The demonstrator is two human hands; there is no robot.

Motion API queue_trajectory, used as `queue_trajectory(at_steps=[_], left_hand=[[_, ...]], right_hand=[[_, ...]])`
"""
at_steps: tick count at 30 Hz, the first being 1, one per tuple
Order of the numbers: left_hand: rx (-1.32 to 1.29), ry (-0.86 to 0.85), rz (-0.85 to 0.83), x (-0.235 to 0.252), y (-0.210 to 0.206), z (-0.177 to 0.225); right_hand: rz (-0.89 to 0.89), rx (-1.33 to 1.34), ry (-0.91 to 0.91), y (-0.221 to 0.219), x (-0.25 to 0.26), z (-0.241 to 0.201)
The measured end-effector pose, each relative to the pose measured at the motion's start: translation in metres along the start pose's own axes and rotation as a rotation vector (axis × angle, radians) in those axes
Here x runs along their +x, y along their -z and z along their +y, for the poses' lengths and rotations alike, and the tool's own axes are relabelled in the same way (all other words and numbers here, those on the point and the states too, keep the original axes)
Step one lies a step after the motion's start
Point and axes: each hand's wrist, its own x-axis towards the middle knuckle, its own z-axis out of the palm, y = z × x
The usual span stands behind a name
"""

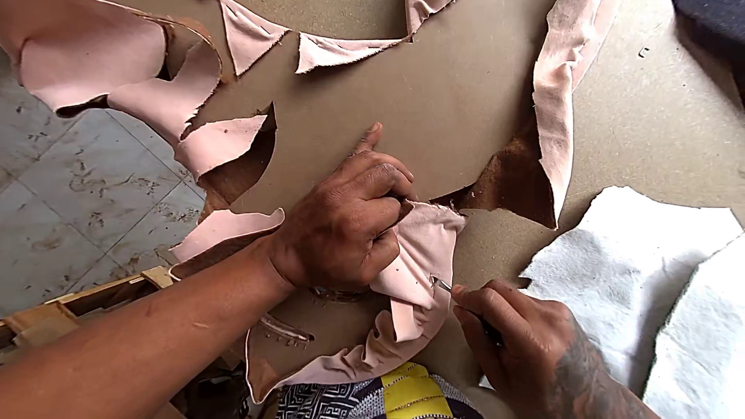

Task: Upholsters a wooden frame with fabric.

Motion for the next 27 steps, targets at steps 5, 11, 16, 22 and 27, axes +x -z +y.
queue_trajectory(at_steps=[5,11,16,22,27], left_hand=[[-0.029,-0.002,0.018,-0.001,0.000,-0.003],[-0.053,0.000,0.033,-0.002,-0.001,-0.004],[-0.043,0.022,0.047,0.000,-0.002,-0.001],[-0.087,0.005,0.036,-0.002,-0.003,-0.003],[-0.081,-0.003,0.037,0.000,-0.004,-0.002]], right_hand=[[-0.029,-0.046,0.118,0.003,-0.002,0.011],[-0.089,-0.158,0.022,0.012,0.001,-0.011],[-0.152,-0.345,0.042,0.016,0.007,-0.027],[-0.134,-0.183,-0.069,0.012,0.011,-0.025],[-0.083,-0.122,-0.096,0.007,0.010,-0.025]])
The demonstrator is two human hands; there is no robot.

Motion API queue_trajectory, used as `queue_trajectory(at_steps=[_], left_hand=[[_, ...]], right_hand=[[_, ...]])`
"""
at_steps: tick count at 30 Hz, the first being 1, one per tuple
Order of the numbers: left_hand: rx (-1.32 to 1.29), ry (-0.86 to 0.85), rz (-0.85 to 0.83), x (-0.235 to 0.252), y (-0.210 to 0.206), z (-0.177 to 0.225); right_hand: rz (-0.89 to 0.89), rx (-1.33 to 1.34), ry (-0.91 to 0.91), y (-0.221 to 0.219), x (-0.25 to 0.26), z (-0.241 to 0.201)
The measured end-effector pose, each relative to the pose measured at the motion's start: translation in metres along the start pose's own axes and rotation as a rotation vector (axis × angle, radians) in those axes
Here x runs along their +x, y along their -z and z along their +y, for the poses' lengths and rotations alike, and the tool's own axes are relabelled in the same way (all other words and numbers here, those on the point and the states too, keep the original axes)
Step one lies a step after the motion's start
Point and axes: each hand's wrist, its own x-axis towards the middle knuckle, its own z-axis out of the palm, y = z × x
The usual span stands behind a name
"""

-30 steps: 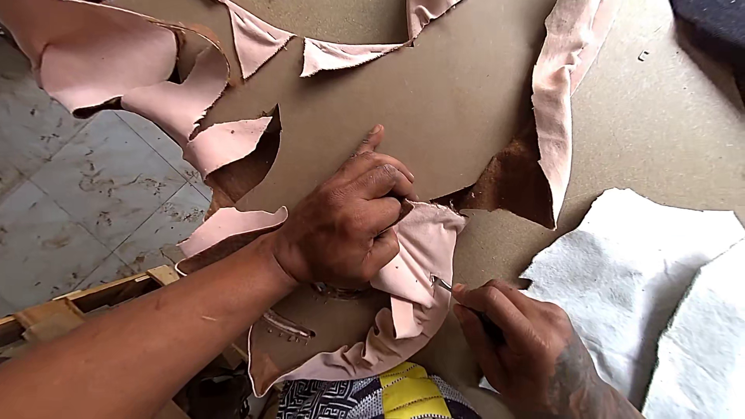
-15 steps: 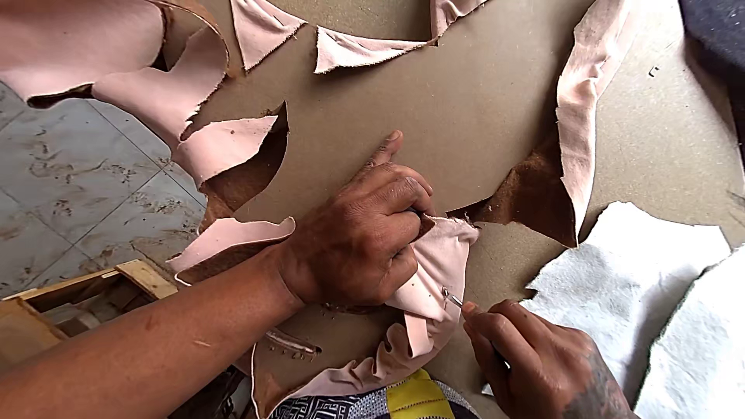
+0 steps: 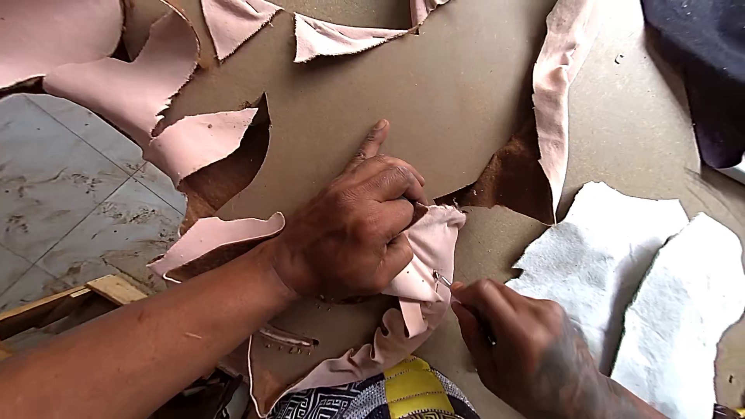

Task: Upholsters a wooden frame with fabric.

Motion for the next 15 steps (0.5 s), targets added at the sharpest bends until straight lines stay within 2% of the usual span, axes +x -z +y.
queue_trajectory(at_steps=[2,5,9,12,13,14,15], left_hand=[[0.003,-0.007,-0.001,0.000,0.000,0.000],[0.002,-0.009,0.000,0.000,0.001,0.000],[0.014,-0.004,0.003,0.001,0.002,0.001],[0.013,0.001,0.011,0.001,0.002,0.001],[0.013,0.003,0.009,0.001,0.002,0.001],[0.015,0.005,0.006,0.001,0.003,0.001],[0.018,0.006,0.006,0.001,0.003,0.001]], right_hand=[[-0.006,0.086,-0.045,0.001,0.004,0.001],[0.016,-0.046,0.107,0.000,0.003,0.004],[-0.059,0.369,-0.147,-0.003,-0.001,0.009],[0.039,0.099,0.123,-0.008,0.001,0.018],[0.061,0.071,0.145,-0.011,-0.001,0.017],[0.060,0.146,0.082,-0.014,-0.003,0.016],[0.018,0.328,-0.050,-0.014,-0.005,0.013]])
